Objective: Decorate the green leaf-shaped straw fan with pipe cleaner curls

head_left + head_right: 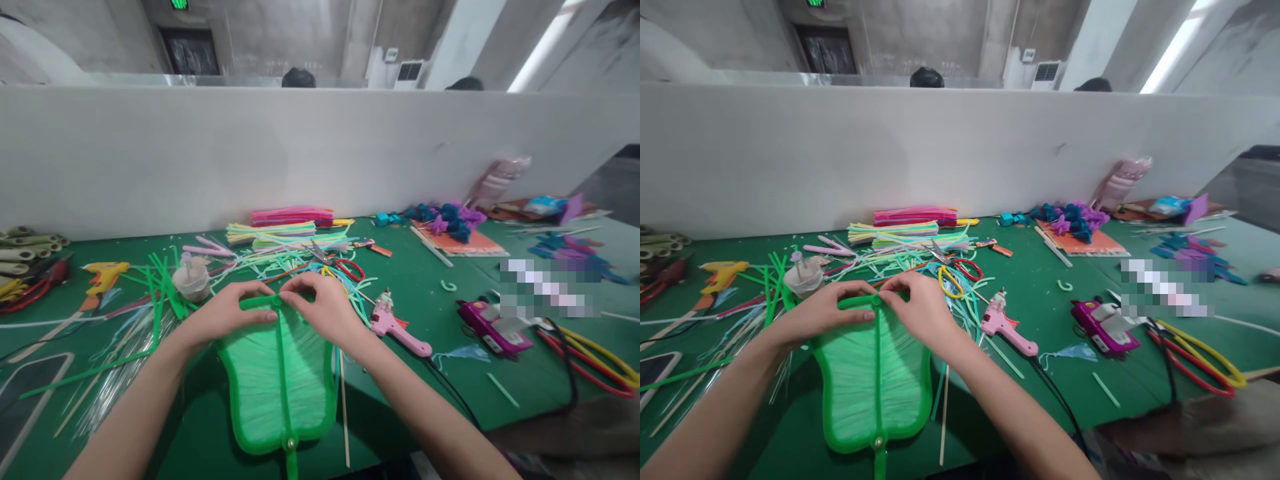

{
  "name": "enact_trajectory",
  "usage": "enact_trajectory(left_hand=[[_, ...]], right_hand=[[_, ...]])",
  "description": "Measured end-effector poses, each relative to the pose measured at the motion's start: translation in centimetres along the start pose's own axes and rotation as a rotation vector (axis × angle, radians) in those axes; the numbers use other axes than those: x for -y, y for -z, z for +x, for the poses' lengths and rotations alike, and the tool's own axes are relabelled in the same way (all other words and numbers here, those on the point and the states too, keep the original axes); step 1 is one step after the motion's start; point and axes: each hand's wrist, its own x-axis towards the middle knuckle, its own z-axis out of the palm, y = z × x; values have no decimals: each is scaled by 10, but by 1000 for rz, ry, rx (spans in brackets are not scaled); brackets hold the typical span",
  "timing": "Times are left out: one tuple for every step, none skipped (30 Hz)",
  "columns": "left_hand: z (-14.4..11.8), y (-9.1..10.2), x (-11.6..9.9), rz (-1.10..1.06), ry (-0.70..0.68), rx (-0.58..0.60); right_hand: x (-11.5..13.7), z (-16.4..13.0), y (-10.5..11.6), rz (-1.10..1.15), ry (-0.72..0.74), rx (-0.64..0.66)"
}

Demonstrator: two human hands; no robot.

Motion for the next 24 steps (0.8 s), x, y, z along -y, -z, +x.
enact_trajectory(left_hand=[[-3, 2, -5, -8, 2, -12], [-6, 5, -9, -7, 7, -22], [-8, 7, -13, -4, 11, -27], [-10, 9, -17, 2, 12, -23], [-12, 11, -19, 7, 9, -15], [-13, 13, -21, 13, 3, -7], [-14, 15, -23, 18, -6, -2], [-15, 16, -24, 23, -16, -1], [-15, 17, -25, 25, -25, -5], [-16, 17, -25, 25, -31, -10], [-16, 18, -25, 25, -35, -16], [-17, 18, -25, 26, -32, -23], [-17, 18, -25, 26, -26, -31], [-18, 18, -25, 25, -17, -40], [-18, 18, -25, 22, -7, -50], [-19, 18, -25, 19, 3, -57], [-19, 18, -26, 14, 11, -61], [-19, 18, -26, 10, 17, -61], [-19, 19, -26, 7, 18, -60], [-19, 19, -25, 6, 16, -56], [-19, 19, -25, 5, 10, -51], [-19, 19, -25, 2, 3, -49], [-18, 19, -24, -6, -2, -45], [-19, 18, -24, -25, 1, -39]], right_hand=[[6, -2, 2, -9, 20, -36], [11, -4, 4, -20, 40, -64], [15, -5, 5, -31, 59, -81], [19, -6, 6, -43, 82, -88], [22, -7, 7, -55, 106, -89], [24, -8, 7, -65, 130, -87], [26, -9, 7, -76, 152, -86], [28, -10, 7, -85, 170, -84], [30, -10, 7, -87, 181, -82], [31, -9, 8, -80, 179, -76], [32, -9, 8, -61, 165, -64], [33, -8, 9, -29, 143, -43], [34, -7, 11, 12, 122, -15], [34, -6, 13, 54, 102, 12], [34, -6, 15, 88, 88, 33], [35, -5, 17, 106, 80, 46], [35, -5, 20, 107, 79, 50], [35, -5, 22, 91, 79, 49], [36, -4, 23, 62, 82, 46], [36, -4, 24, 27, 91, 48], [36, -4, 25, -7, 104, 53], [36, -4, 25, -38, 118, 58], [36, -3, 25, -66, 130, 63], [36, -3, 25, -87, 141, 67]])
